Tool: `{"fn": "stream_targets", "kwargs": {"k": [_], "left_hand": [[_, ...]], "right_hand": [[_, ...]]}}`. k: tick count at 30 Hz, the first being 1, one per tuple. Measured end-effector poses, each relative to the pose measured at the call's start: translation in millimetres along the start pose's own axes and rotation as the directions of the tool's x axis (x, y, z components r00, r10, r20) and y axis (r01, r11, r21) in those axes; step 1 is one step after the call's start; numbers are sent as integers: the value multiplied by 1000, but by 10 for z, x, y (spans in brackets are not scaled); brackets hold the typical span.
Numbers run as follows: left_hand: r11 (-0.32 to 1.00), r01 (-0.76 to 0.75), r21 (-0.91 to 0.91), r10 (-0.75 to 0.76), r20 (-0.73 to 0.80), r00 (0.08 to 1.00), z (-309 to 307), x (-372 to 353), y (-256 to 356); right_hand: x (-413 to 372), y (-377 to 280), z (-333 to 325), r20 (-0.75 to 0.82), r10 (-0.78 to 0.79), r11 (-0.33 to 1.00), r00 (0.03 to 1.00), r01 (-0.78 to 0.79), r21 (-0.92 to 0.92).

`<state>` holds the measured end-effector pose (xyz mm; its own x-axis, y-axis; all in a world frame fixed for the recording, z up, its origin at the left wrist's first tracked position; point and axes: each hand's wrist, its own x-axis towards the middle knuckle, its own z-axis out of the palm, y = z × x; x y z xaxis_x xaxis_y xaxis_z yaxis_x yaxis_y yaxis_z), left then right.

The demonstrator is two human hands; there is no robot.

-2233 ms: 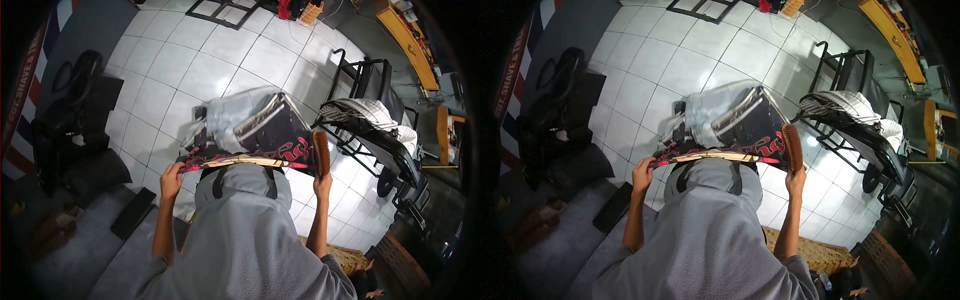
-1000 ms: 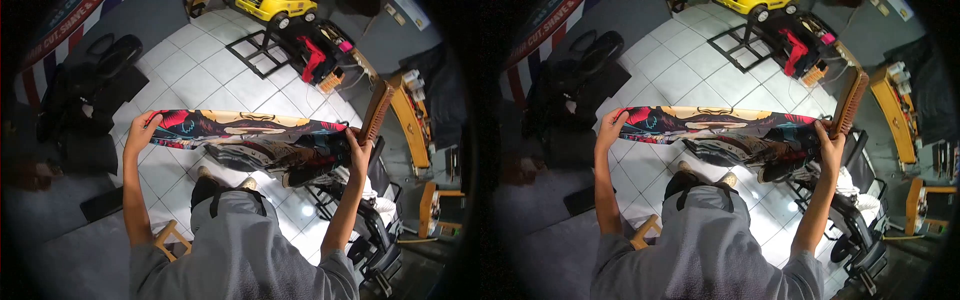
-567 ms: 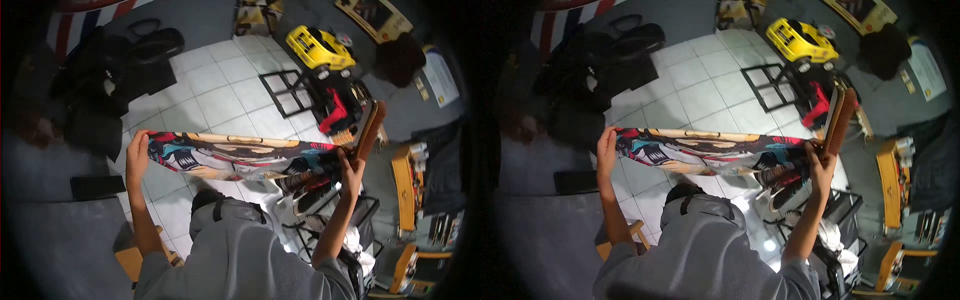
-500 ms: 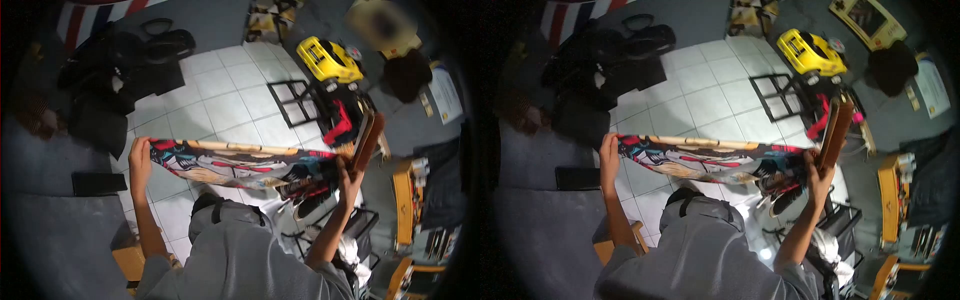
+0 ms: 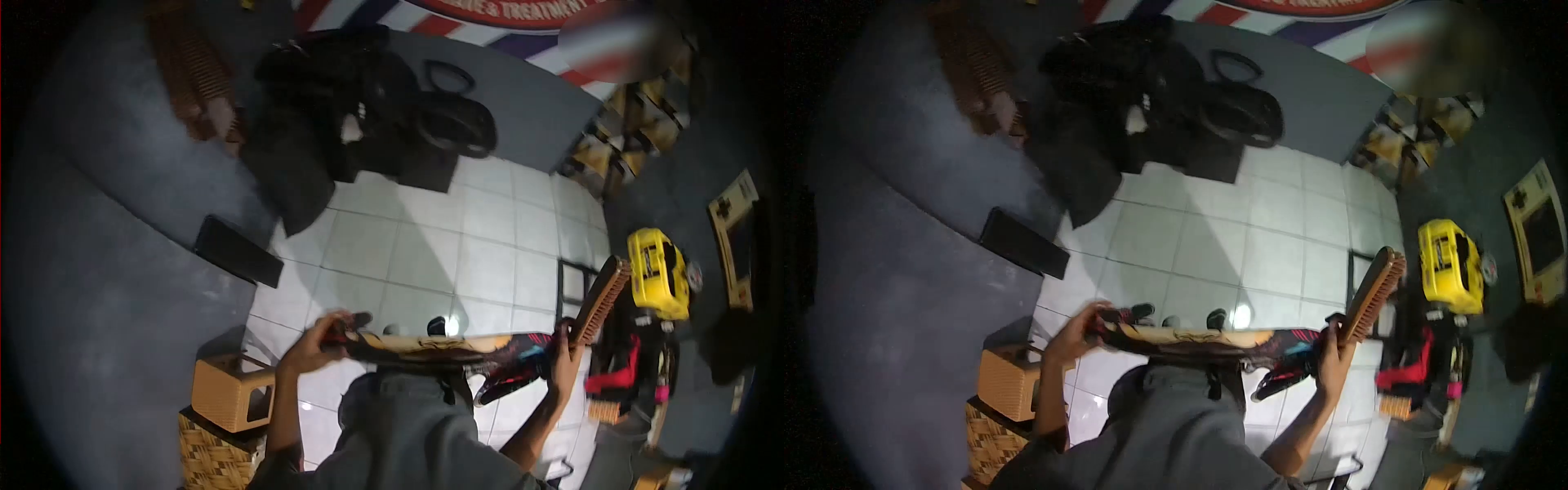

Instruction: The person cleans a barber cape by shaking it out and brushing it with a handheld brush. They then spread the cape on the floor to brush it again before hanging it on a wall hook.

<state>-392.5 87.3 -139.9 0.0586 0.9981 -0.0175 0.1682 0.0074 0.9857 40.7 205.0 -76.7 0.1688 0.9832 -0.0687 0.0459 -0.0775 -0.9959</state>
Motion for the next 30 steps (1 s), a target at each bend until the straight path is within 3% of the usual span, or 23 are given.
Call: {"fn": "stream_targets", "kwargs": {"k": [1, 2, 3, 4, 5, 6, 8, 9, 10, 11, 12, 14, 15, 16, 17, 18, 20, 22, 24, 25, 28, 29, 30], "left_hand": [[986, 164, -33, -157, 163, 974, -44, 35, 141], [978, 189, 86, -203, 197, 959, -68, 115, 103], [973, 168, 160, -205, 248, 947, -90, 209, -11], [969, 132, 209, -180, 228, 957, -103, 272, -192], [876, 177, 450, -341, 315, 886, -209, 451, -228], [807, 268, 526, -447, 247, 860, -201, 527, -230], [870, 333, 363, -389, 89, 917, -350, 782, -176], [877, 393, 277, -402, -26, 915, -405, 910, -283], [882, 436, 180, -417, -138, 899, -476, 1036, -419], [914, 173, 366, -89, -234, 968, -582, 1196, -490], [925, 279, 257, -186, -333, 924, -667, 1362, -431], [904, 428, -9, -377, -491, 785, -815, 1689, -280], [925, 320, -206, -380, -462, 802, -908, 1864, -340], [951, 273, -147, -308, -549, 777, -993, 2089, -368], [967, 239, -86, -239, -628, 740, -1032, 2295, -364], [976, 216, -23, -170, -696, 698, -1093, 2491, -345], [963, 266, -37, -228, -633, 739, -1295, 2812, 353], [961, 207, 181, -38, -656, 754, -1517, 3001, 347], [978, 209, -31, -176, -668, 723, -1661, 3111, 440], [971, 198, -136, -238, -659, 714, -1728, 3169, 506], [962, 271, -25, -222, -648, 728, -2007, 3281, 475], [963, 269, 27, -181, -676, 715, -2098, 3341, 462], [939, 334, 85, -209, -631, 747, -2239, 3382, 245]], "right_hand": [[137, -87, 125, 81, 45, 999, 996, -44, -20], [287, -92, 269, 161, 92, 995, 983, -85, -48], [452, 28, 456, 189, -91, 967, 978, 133, -219], [637, 50, 553, 364, -144, 952, 920, 229, -201], [768, -74, 759, 464, -53, 955, 884, 182, -236], [888, -169, 862, 554, 41, 950, 831, 140, -281], [1313, -21, 1142, 619, 206, 936, 757, 32, -351], [1538, 41, 1303, 664, 124, 942, 737, 123, -312], [1818, 66, 1416, 697, 277, 879, 661, 119, -462], [2116, 236, 1531, 686, 417, 807, 596, 105, -582], [2441, 356, 1699, 650, 545, 714, 530, 112, -691], [2839, 20, 2083, 554, 585, 491, 593, 285, -823], [3172, 279, 2145, 674, 440, 691, 594, 256, -676], [3515, 539, 2245, 755, 284, 849, 591, 212, -485], [3665, 104, 2543, 818, 305, 759, 487, 396, -518], [3844, 14, 2780, 832, 265, 816, 488, 346, -464], [4133, -91, 3242, 842, 190, 913, 505, 226, -341], [4323, -412, 3783, 888, 101, 964, 448, 175, -198], [4613, -454, 4261, 930, 63, 978, 362, 163, -129], [4685, -460, 4498, 918, 25, 992, 395, 102, -71], [4651, -462, 5280, 852, -79, 987, 517, -80, 140], [4764, -551, 5472, 954, -42, 999, 296, 17, 39], [4827, -622, 5683, 994, 24, 998, 104, -55, -18]]}}
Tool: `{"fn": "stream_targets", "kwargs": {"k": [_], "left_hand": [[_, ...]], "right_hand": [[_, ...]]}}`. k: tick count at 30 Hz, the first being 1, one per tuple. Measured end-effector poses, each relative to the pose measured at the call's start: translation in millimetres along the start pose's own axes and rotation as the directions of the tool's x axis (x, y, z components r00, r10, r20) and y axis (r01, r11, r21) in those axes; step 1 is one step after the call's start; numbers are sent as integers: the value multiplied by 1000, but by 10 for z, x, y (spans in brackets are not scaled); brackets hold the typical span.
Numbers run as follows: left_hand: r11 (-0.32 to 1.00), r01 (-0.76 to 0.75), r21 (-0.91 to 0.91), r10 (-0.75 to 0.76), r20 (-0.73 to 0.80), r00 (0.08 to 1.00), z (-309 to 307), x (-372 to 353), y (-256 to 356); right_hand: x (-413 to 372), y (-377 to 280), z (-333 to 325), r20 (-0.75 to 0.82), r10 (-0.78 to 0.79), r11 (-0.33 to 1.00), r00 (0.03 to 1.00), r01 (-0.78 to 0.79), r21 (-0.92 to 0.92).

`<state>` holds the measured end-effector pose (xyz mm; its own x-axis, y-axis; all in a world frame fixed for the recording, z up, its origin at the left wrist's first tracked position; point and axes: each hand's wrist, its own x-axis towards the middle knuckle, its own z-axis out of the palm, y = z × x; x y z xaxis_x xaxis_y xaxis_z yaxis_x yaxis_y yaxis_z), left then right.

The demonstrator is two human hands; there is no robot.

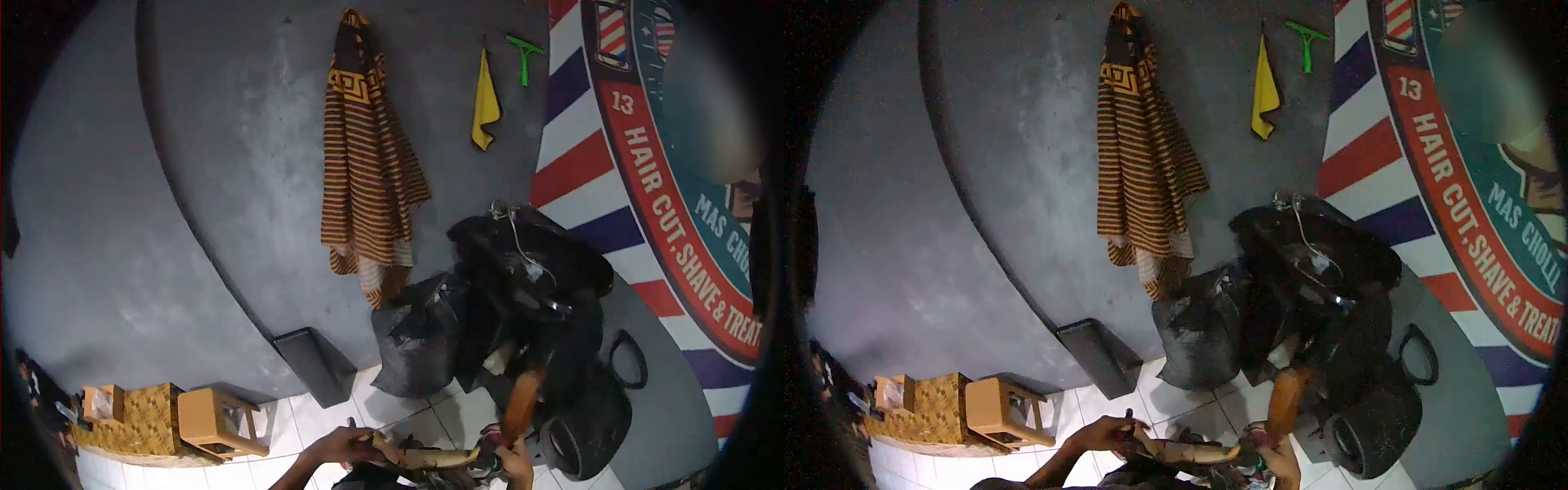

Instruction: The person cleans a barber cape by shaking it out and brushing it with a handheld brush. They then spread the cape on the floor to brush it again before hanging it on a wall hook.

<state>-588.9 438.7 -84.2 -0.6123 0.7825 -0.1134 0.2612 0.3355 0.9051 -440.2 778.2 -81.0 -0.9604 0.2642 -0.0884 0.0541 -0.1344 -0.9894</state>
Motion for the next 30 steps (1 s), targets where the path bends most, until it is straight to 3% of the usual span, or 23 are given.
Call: {"fn": "stream_targets", "kwargs": {"k": [2, 3, 4, 5, 6, 7, 10, 11, 15, 18, 21, 27, 28, 29, 30], "left_hand": [[983, 17, 181, -39, 120, 992, -98, 349, -436], [979, 146, 141, -174, 207, 963, -99, 517, -504], [950, 297, 101, -311, 184, 932, -179, 651, -177], [966, 180, 187, -197, 73, 978, -101, 812, -557], [955, 72, 286, -67, -28, 997, -65, 1001, -916], [981, -162, 105, 179, -183, 967, -148, 1112, -784], [991, -117, 59, 126, -199, 972, -611, 1477, -435], [967, -164, 196, 201, -187, 961, -757, 1647, -434], [950, -119, 289, 193, -243, 951, -1141, 2241, -195], [865, -394, 312, 490, -348, 800, -1315, 2710, -70], [964, -186, 188, 241, -334, 911, -1440, 2919, 311], [863, -103, 495, 287, -312, 906, -1762, 3389, 446], [833, -81, 548, 288, -304, 908, -1819, 3422, 493], [793, -226, 566, 458, -310, 833, -1898, 3495, 405], [790, -207, 577, 457, -331, 826, -1931, 3519, 408]], "right_hand": [[440, -162, 43, 383, 114, 983, 917, -159, 88], [636, -240, 165, 424, 224, 974, 878, -188, -126], [669, -181, 192, 446, 308, 909, 840, -398, 121], [841, -181, 226, 477, 339, 888, 811, -443, 122], [1048, -210, 283, 518, 340, 903, 784, -426, 51], [1247, -236, 325, 558, 341, 920, 757, -391, -31], [1924, -431, 379, 617, 329, 944, 715, -242, -223], [2155, -511, 380, 633, 321, 944, 704, -187, -271], [2998, -766, 338, 707, 280, 925, 650, 14, -379], [3640, -967, 256, 761, 240, 893, 603, 170, -416], [4230, -1107, 147, 833, 199, 862, 517, 312, -399], [5216, -1283, -40, 943, 150, 791, 297, 537, -295], [5392, -1262, -13, 986, 66, 774, 152, 615, -147], [5487, -1259, -27, 969, 131, 799, 211, 556, -229], [5564, -1278, -35, 942, 201, 813, 268, 491, -314]]}}
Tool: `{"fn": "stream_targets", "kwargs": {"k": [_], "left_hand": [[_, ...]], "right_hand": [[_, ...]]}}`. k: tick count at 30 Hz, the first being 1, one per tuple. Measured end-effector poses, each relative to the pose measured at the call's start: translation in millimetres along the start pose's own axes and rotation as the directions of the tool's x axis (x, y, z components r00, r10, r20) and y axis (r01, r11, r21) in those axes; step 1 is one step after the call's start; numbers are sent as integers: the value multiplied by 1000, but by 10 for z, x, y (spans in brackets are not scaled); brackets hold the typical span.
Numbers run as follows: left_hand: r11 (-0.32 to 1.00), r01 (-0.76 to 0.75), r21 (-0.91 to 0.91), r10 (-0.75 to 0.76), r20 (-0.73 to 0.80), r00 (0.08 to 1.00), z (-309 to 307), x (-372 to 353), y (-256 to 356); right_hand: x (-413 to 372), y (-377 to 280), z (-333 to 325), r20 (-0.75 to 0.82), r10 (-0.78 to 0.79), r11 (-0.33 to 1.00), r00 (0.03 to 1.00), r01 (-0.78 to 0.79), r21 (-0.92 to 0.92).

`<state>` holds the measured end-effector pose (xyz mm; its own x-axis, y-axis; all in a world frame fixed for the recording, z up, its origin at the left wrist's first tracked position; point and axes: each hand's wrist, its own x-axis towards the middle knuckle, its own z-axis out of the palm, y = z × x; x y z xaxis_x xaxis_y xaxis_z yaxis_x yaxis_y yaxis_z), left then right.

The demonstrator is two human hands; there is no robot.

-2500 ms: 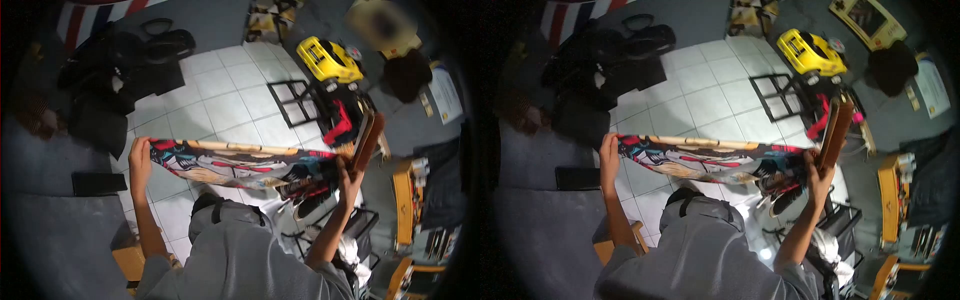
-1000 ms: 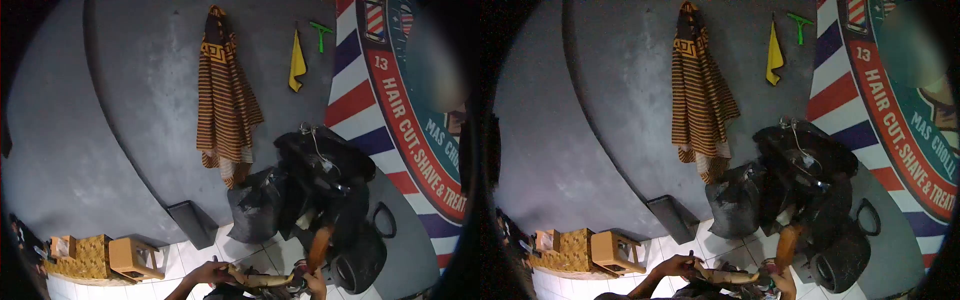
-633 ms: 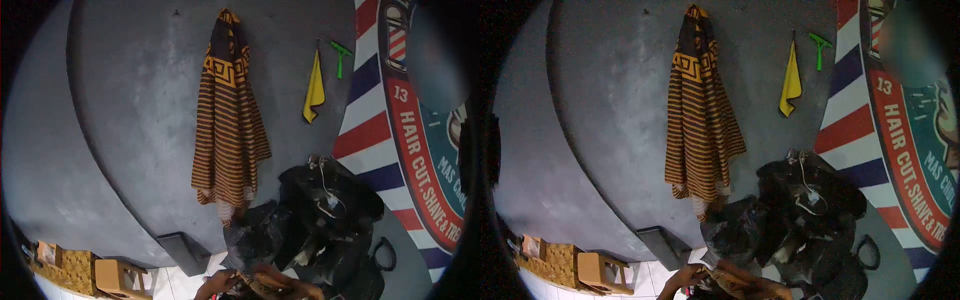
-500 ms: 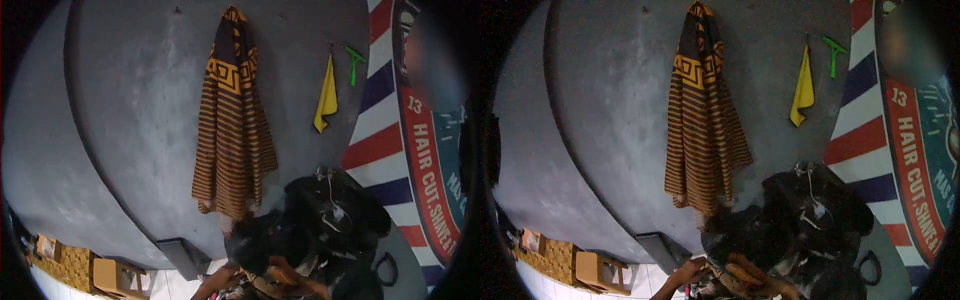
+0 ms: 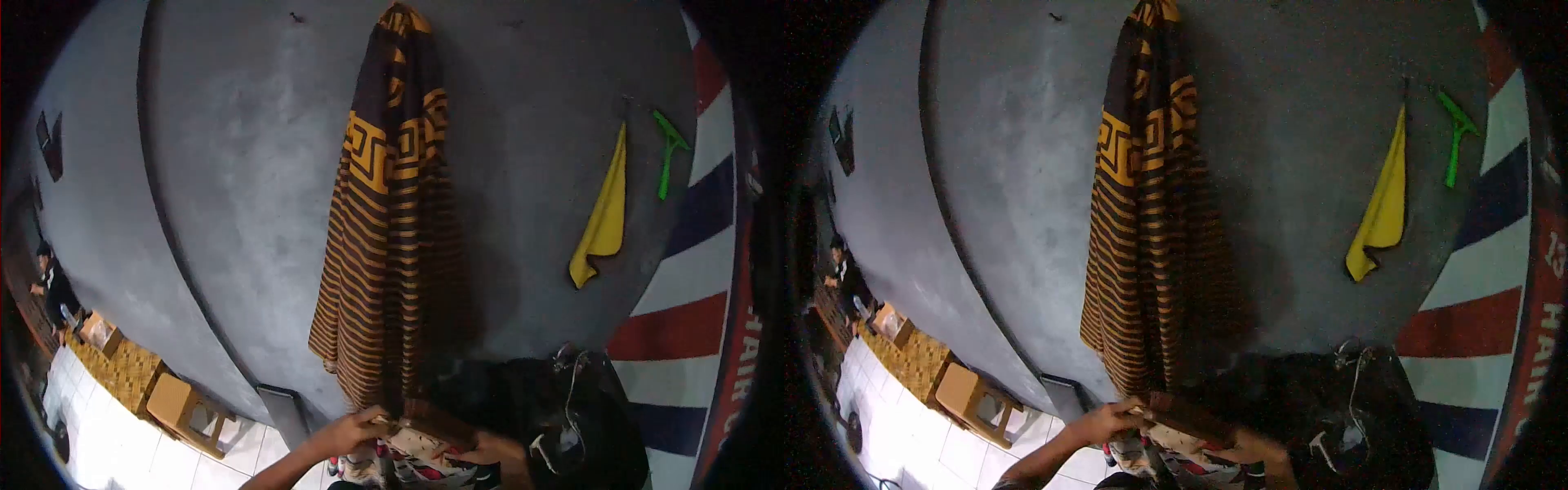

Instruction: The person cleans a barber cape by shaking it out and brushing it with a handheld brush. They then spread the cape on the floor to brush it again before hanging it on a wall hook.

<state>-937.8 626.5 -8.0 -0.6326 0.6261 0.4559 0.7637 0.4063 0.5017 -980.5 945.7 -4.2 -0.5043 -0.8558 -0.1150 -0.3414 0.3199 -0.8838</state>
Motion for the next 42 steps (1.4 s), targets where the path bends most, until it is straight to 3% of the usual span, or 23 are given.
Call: {"fn": "stream_targets", "kwargs": {"k": [1, 2, 4, 6, 8, 9, 11, 13, 15, 17, 18, 20, 22, 24, 26, 29, 31, 35, 38, 41, 42], "left_hand": [[1000, 5, 20, -5, -21, 1000, -98, 107, 10], [999, 7, 41, -5, -38, 999, -170, 187, 0], [989, 82, 124, -69, -101, 992, -261, 329, 13], [972, 115, 205, -77, -185, 980, -440, 495, 215], [939, 100, 328, -53, -149, 987, -559, 563, 200], [927, 73, 367, -22, -141, 990, -715, 647, 273], [884, -7, 467, 90, -156, 984, -1014, 836, 267], [770, -46, 637, 206, -180, 962, -1325, 994, 319], [665, -69, 744, 329, -209, 921, -1651, 1210, 333], [577, -68, 814, 437, -238, 867, -2011, 1433, 386], [524, -54, 850, 487, -247, 838, -2187, 1556, 438], [435, -9, 900, 549, -257, 795, -2520, 1827, 490], [400, 67, 914, 578, -308, 755, -2833, 2087, 569], [409, 167, 897, 506, -375, 777, -3164, 2343, 622], [313, 247, 917, 556, -388, 735, -3518, 2558, 668], [177, 205, 963, 717, -269, 643, -3987, 2854, 627], [199, 244, 949, 664, -314, 678, -4052, 2933, 698], [266, 277, 923, 647, -384, 659, -4155, 3064, 634], [262, 294, 919, 688, -391, 611, -4244, 3176, 614], [376, 219, 900, 675, -428, 601, -4271, 3188, 573], [398, 225, 889, 671, -450, 589, -4285, 3205, 524]], "right_hand": [[26, -14, -82, -12, 96, 994, 995, -96, 47], [81, -67, -127, -125, -49, 999, 991, 46, -30], [262, -192, -157, -312, -351, 931, 883, 295, -214], [286, -154, -231, -418, -267, 963, 868, 229, -139], [387, -308, -369, -482, -218, 975, 849, 215, -61], [401, -500, -470, -494, -203, 974, 845, 224, -17], [455, -909, -775, -492, -314, 948, 812, 234, -217], [501, -1237, -1064, -415, -511, 779, 753, 201, -595], [558, -1526, -1325, -340, -663, 556, 667, 135, -820], [679, -1839, -1591, -365, -736, 498, 570, 91, -862], [761, -2027, -1740, -431, -738, 549, 519, 90, -831], [884, -2582, -1918, -437, -809, 527, 392, 155, -836], [1055, -2899, -2334, -343, -902, 359, 264, 15, -933], [1190, -3329, -2537, -298, -930, 305, 216, 2, -952], [1410, -3683, -2795, -253, -962, 260, 105, 54, -964], [1669, -4036, -3048, -383, -923, 369, 37, -200, -908], [1689, -4225, -2870, -494, -869, 468, 22, -287, -836], [1872, -4246, -3034, -400, -916, 372, -28, -429, -823], [1877, -4279, -3036, -454, -890, 438, -47, -372, -819], [1908, -4248, -3107, -384, -923, 356, -18, -414, -838], [1940, -4233, -3141, -411, -910, 396, -51, -393, -830]]}}
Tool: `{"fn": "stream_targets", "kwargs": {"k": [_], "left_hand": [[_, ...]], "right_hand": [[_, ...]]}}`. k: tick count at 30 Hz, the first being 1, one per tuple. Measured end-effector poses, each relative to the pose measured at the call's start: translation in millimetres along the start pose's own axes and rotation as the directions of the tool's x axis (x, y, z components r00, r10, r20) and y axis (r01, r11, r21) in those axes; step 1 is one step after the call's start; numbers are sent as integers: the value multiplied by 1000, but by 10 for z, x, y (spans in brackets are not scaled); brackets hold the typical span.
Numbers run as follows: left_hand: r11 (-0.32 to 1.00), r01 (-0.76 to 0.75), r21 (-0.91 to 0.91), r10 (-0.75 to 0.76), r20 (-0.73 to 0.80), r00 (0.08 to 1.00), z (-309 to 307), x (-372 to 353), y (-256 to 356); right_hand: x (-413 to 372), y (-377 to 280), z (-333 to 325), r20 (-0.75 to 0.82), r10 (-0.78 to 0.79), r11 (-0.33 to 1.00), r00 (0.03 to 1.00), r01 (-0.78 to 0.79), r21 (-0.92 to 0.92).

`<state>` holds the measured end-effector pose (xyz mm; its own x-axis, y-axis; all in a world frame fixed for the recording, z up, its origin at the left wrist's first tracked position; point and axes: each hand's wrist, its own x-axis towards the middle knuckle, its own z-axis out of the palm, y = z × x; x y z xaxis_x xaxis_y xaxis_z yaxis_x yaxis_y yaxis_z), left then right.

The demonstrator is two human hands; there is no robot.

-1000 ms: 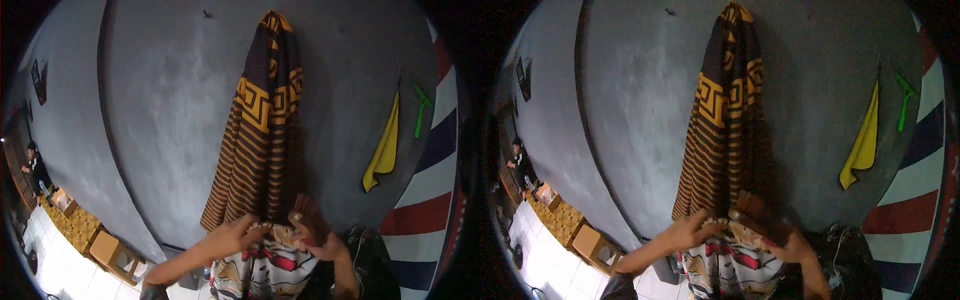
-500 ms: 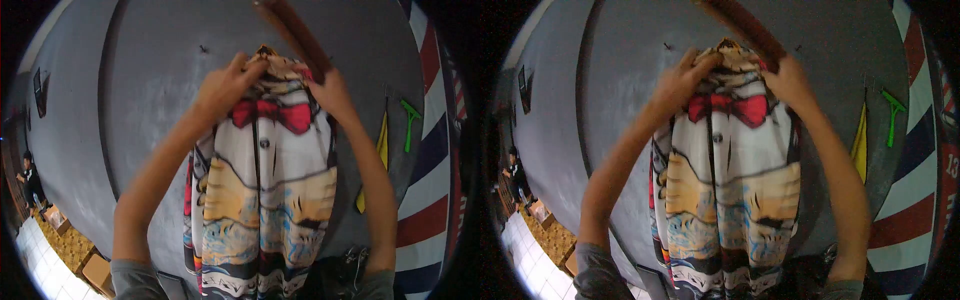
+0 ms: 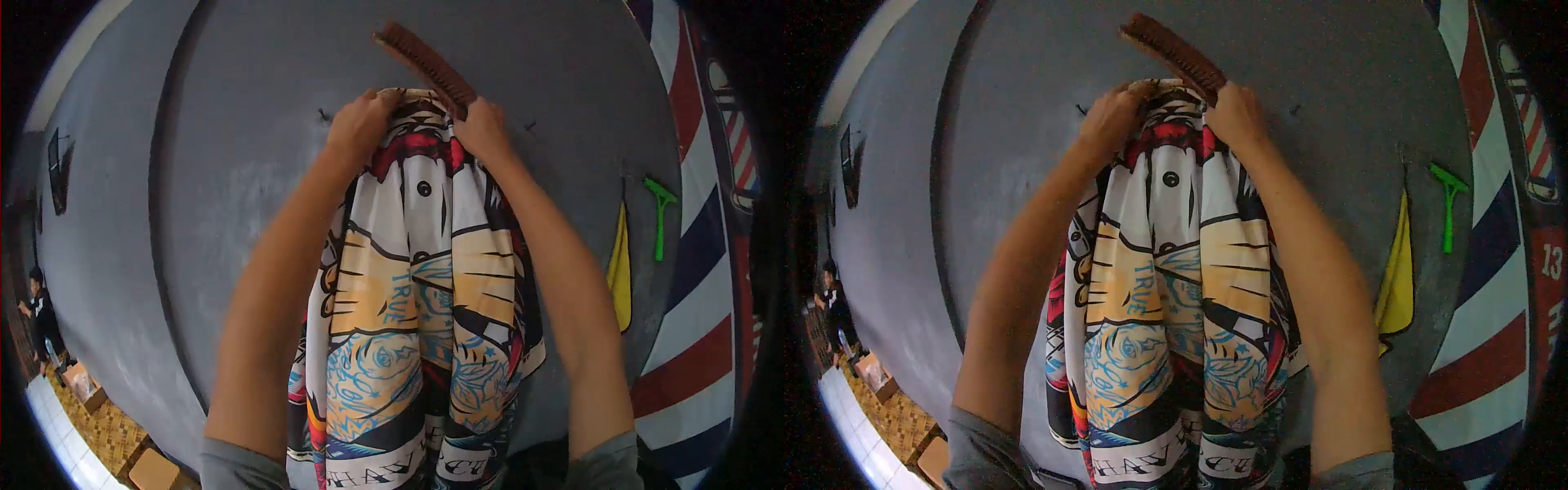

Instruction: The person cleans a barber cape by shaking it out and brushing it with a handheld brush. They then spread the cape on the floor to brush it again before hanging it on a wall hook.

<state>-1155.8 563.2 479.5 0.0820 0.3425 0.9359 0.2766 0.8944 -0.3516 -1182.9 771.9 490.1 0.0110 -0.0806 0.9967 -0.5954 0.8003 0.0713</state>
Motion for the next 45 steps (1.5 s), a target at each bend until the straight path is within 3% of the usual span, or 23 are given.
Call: {"fn": "stream_targets", "kwargs": {"k": [2, 5, 8, 10, 14, 17, 20, 23, 26, 29, 32, 35, 38, 41, 44, 45], "left_hand": [[999, 44, -26, -44, -17, 999, 56, -2, 27], [988, 114, -109, -117, -28, 993, 52, 27, 130], [978, 203, -52, -200, 57, 978, -82, 153, 265], [981, 192, -31, -190, 54, 980, -23, 219, 219], [965, 261, -37, -255, 131, 958, 84, 270, 136], [944, 278, -179, -205, 341, 918, 178, 242, 54], [852, 365, -376, -288, 247, 925, 212, 74, 173], [569, 627, -532, -529, 347, 774, 124, -25, 366], [828, 419, -373, -382, 172, 908, 195, -183, 539], [770, 412, -487, -389, 153, 908, 252, -345, 605], [744, 468, -477, -389, 260, 884, 220, -495, 642], [753, 441, -487, -381, 224, 897, 231, -665, 674], [777, 469, -420, -390, 262, 882, 252, -814, 643], [751, 466, -468, -419, 208, 884, 145, -977, 775], [812, 356, -462, -345, 113, 932, 124, -1245, 964], [801, 396, -448, -363, 162, 918, 106, -1309, 980]], "right_hand": [[-34, -67, -72, -37, 83, 996, 996, -82, 39], [71, 22, 22, -45, 83, 992, 996, -78, 95], [115, 39, 43, -88, 66, 995, 994, -60, 79], [103, -9, -38, -71, 63, 983, 995, -50, 176], [179, -15, 30, -19, 135, 977, 991, -130, 167], [240, -34, 173, 164, 212, 962, 963, -236, 138], [130, -103, 197, 248, 236, 961, 940, -263, 83], [21, -62, 263, 219, 122, 988, 968, -140, 71], [-76, 44, 296, 267, -11, 1000, 964, 12, -3], [-286, 88, 291, 254, -79, 997, 964, 80, 6], [-529, 75, 195, 336, -69, 997, 939, 73, 0], [-723, 20, 148, 355, -97, 993, 930, 112, -23], [-754, -15, 323, 409, -44, 999, 911, 26, 48], [-840, -131, 331, 375, -17, 999, 927, 28, -23], [-1073, -146, 236, 451, -45, 999, 892, 45, 9], [-1143, -183, 221, 462, -38, 999, 886, 39, 8]]}}
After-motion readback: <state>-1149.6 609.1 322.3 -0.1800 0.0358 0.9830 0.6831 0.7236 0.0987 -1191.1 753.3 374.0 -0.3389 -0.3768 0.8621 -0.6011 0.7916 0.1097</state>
